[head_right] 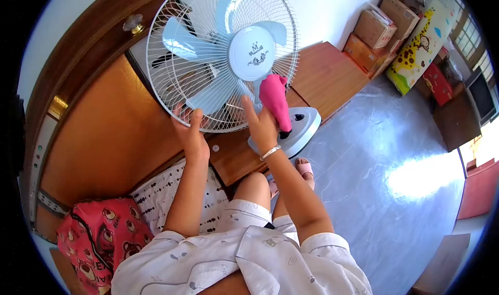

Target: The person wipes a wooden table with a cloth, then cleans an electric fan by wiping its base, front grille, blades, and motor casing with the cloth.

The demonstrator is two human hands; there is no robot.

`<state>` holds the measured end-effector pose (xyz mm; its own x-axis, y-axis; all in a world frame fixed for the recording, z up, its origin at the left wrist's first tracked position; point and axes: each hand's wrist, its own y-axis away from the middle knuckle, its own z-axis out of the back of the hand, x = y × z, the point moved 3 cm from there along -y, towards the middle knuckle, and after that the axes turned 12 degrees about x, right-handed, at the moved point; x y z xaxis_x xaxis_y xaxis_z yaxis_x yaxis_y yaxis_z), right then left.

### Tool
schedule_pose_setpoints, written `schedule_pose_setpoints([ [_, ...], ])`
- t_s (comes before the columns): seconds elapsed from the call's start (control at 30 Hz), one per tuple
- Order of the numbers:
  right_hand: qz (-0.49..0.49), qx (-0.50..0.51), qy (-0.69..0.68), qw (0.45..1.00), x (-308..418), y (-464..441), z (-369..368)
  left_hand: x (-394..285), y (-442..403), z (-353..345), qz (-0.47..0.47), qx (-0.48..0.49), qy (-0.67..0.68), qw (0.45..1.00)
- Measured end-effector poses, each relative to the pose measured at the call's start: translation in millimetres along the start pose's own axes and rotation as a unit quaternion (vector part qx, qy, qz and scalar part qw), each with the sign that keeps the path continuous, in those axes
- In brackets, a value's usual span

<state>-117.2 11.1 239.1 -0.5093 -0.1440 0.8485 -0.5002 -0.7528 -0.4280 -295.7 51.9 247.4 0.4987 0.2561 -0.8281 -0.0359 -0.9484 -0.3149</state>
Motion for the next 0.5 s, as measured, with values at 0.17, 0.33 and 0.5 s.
schedule_pose_setpoints([
  [0.17, -0.117, 0.124, 0.005, 0.985, 3, 16, 1, -3, 1, -16, -0.005, 0.035, -0.015, 0.999],
  [0.33, -0.012, 0.024, -0.031, 0.999, -9, 24, -1, -6, -1, -27, -0.023, 0.028, -0.021, 0.999],
  [0.5, -0.024, -0.007, -0.155, 0.988, -18, 7, 55, -10, -1, -29, -0.015, 0.033, -0.008, 0.999],
])
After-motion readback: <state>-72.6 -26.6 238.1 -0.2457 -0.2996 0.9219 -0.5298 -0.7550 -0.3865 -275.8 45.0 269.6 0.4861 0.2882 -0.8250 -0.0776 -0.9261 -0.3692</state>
